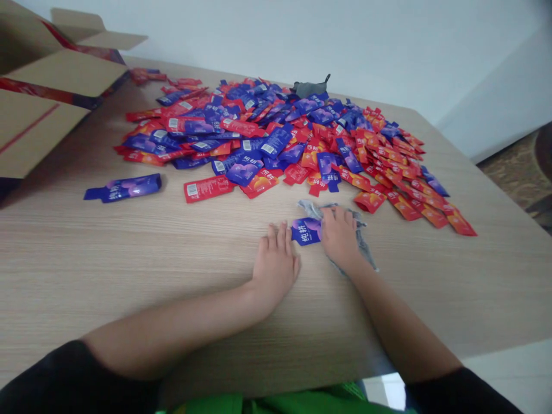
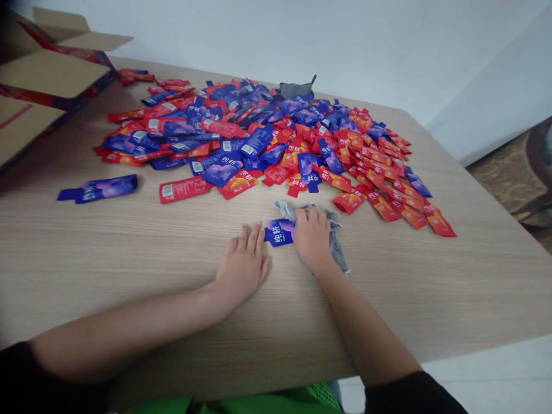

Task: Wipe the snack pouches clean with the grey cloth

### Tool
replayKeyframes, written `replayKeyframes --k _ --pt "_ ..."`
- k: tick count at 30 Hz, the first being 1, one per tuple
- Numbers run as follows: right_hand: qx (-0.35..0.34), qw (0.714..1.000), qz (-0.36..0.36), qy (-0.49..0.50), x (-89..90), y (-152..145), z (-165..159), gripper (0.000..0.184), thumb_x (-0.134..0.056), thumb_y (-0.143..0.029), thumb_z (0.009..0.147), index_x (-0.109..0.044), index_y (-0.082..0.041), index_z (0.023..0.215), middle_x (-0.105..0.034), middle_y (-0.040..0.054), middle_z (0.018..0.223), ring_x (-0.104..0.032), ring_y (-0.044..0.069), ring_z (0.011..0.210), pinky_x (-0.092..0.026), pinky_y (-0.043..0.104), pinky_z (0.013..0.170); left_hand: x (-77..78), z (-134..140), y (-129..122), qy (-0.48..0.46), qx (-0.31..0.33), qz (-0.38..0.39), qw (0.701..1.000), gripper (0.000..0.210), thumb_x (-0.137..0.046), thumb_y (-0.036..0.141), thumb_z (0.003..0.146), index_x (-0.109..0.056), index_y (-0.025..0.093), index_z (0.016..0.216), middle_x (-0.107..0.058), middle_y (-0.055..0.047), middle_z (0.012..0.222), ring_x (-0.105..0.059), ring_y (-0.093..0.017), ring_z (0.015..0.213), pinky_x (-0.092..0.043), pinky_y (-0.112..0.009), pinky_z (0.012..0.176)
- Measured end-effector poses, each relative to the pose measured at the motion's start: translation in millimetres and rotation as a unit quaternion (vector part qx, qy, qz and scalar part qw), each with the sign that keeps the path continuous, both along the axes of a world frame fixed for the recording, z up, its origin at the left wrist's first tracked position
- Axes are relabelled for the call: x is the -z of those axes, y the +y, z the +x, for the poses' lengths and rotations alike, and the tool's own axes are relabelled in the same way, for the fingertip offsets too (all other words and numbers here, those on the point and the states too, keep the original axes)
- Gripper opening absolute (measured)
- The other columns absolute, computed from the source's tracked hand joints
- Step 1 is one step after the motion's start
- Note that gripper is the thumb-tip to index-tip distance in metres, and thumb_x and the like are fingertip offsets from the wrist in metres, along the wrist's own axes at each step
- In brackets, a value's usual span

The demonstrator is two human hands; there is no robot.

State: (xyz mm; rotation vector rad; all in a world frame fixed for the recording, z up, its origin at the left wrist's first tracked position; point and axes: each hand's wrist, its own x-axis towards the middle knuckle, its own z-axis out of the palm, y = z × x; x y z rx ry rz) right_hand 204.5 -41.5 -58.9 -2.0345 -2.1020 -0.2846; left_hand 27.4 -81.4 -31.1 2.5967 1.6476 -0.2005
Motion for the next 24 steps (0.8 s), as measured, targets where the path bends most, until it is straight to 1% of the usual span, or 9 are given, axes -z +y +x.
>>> replayKeyframes --k 2,4,7,9,11,16,19,22,24 --pt "0.045 0.998 0.024 0.023 -1.8 3.1 10.2 0.033 -0.038 -0.018 0.092 -0.056 -0.016 0.12 -0.056 0.0168 0.114 -0.048 0.031 0.099 -0.036 0.041 0.08 1.3 0.1 -0.1 -0.001 -0.001 0.001 1.0 0.065 -0.036 0.037 0.097 -0.028 0.002 0.151 -0.022 -0.018 0.159 -0.03 -0.04 0.142 -0.038 -0.047 0.104" --pt "0.049 0.995 0.062 0.059 -6.2 2.3 7.7 0.031 -0.036 -0.018 0.093 -0.055 -0.014 0.117 -0.056 0.0172 0.112 -0.048 0.031 0.1 -0.036 0.042 0.083 1.5 0.8 -0.3 -0.002 -0.002 0.001 1.0 0.065 -0.037 0.037 0.097 -0.029 0.001 0.151 -0.022 -0.019 0.159 -0.03 -0.04 0.143 -0.038 -0.047 0.104" --pt "-0.033 0.991 0.085 0.094 -12.0 -4.5 -12.2 0.03 -0.035 -0.017 0.094 -0.055 -0.014 0.117 -0.056 0.0159 0.114 -0.047 0.028 0.104 -0.036 0.04 0.09 -0.5 2.2 -0.7 0.002 -0.003 0.003 1.0 0.064 -0.037 0.036 0.097 -0.03 0.0 0.15 -0.023 -0.02 0.159 -0.03 -0.041 0.142 -0.038 -0.047 0.104" --pt "-0.112 0.99 0.038 0.076 -12.1 -8.3 -23.4 0.031 -0.036 -0.017 0.095 -0.057 -0.018 0.117 -0.057 0.0134 0.115 -0.048 0.027 0.102 -0.036 0.039 0.089 -2.4 2.9 -0.9 0.009 -0.003 0.003 1.0 0.063 -0.037 0.035 0.098 -0.032 -0.002 0.149 -0.027 -0.022 0.157 -0.03 -0.041 0.142 -0.039 -0.047 0.104" --pt "-0.139 0.989 -0.01 0.041 -9.2 -8.1 -24.0 0.032 -0.038 -0.018 0.094 -0.059 -0.021 0.118 -0.058 0.0113 0.115 -0.048 0.027 0.099 -0.036 0.039 0.086 -3.7 3.2 -0.9 0.015 -0.002 0.001 1.0 0.063 -0.036 0.034 0.098 -0.032 -0.003 0.148 -0.028 -0.023 0.156 -0.031 -0.041 0.142 -0.039 -0.047 0.103" --pt "0.01 1.0 0.004 0.021 -4.9 4.3 7.3 0.032 -0.039 -0.016 0.093 -0.058 -0.015 0.118 -0.057 0.0152 0.112 -0.047 0.029 0.099 -0.036 0.039 0.083 -1.7 2.3 -1.1 0.016 0.002 0.0 1.0 0.064 -0.037 0.034 0.097 -0.029 -0.002 0.15 -0.022 -0.021 0.158 -0.031 -0.042 0.141 -0.04 -0.048 0.102" --pt "0.032 0.996 0.057 0.056 -11.2 4.7 6.8 0.031 -0.038 -0.017 0.094 -0.058 -0.014 0.117 -0.057 0.0157 0.111 -0.048 0.029 0.102 -0.036 0.04 0.086 -0.6 2.5 -1.4 0.013 0.0 0.0 1.0 0.064 -0.037 0.034 0.097 -0.028 -0.002 0.15 -0.021 -0.021 0.159 -0.031 -0.043 0.141 -0.04 -0.048 0.102" --pt "-0.034 0.992 0.084 0.092 -15.7 -3.4 -20.0 0.031 -0.037 -0.018 0.096 -0.058 -0.015 0.118 -0.056 0.015 0.113 -0.048 0.028 0.103 -0.036 0.04 0.088 -2.0 3.0 -1.5 0.012 -0.003 0.001 1.0 0.063 -0.036 0.034 0.098 -0.031 -0.002 0.149 -0.023 -0.021 0.158 -0.03 -0.043 0.142 -0.039 -0.048 0.103" --pt "-0.101 0.99 0.051 0.079 -13.9 -9.5 -38.5 0.031 -0.038 -0.02 0.096 -0.058 -0.017 0.12 -0.057 0.0138 0.115 -0.048 0.027 0.101 -0.037 0.039 0.087 -3.4 3.0 -1.3 0.012 -0.002 0.0 1.0 0.063 -0.036 0.034 0.097 -0.033 -0.002 0.149 -0.03 -0.022 0.156 -0.03 -0.043 0.142 -0.039 -0.048 0.103"
